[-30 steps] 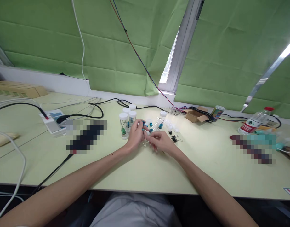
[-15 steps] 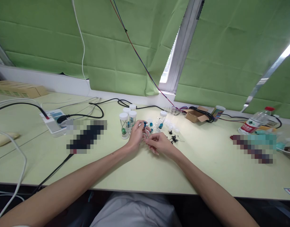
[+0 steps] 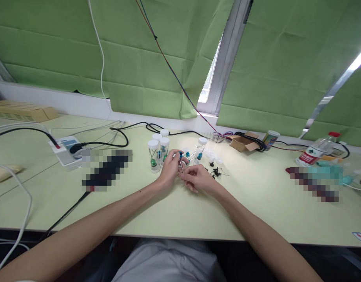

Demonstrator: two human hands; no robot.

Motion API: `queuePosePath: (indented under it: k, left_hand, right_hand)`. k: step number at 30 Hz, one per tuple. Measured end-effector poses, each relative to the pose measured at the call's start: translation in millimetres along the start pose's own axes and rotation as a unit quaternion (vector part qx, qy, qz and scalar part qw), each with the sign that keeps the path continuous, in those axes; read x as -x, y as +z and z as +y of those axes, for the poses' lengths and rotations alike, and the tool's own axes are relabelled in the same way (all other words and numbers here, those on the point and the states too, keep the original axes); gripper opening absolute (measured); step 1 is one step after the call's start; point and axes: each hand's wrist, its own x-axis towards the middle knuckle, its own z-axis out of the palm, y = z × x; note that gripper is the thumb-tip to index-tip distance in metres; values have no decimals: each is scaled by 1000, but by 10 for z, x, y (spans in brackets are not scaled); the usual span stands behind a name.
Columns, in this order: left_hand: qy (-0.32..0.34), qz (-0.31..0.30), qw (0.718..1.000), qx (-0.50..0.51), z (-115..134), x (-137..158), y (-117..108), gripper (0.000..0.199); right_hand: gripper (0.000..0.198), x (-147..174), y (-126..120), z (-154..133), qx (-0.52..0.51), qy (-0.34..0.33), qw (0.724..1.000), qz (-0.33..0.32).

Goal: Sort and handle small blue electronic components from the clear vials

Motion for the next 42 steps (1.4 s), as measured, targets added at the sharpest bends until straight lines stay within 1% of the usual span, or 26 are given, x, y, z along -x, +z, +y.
queuePosePath:
  k: [12,17,20,26,30,35,42]
  left_hand:
    - [9,-21,999,-33,-43,-6,-18,22]
    - [53,-40,995,-75,-22,-15,-29,27]
    - [86,-36,990,-104,20,-31,-40,30]
    - [122,-30,984,-126,91,-33,-50,35]
    - [126,-19,983,-132,85,-24,-49,38]
    - [131,-2,985,-116,57,-20,-53,40]
    - [152,22,982,-110,61,26,-33,37]
  right_hand:
    - [36,5,-11,-18,5,3,1000,12]
    - [35,-13,-15,6,0,5,999,37]
    - [35,-13,-13,2,-6,0,999,52]
    - [35,-17,-11,-3,-23,-32,996,82]
    - [35,-35,-14,37,-30,-38,994,98]
    - [35,-58,-22,104,-27,-51,993,103]
    - [36,-71,-16,110,-24,-47,993,105]
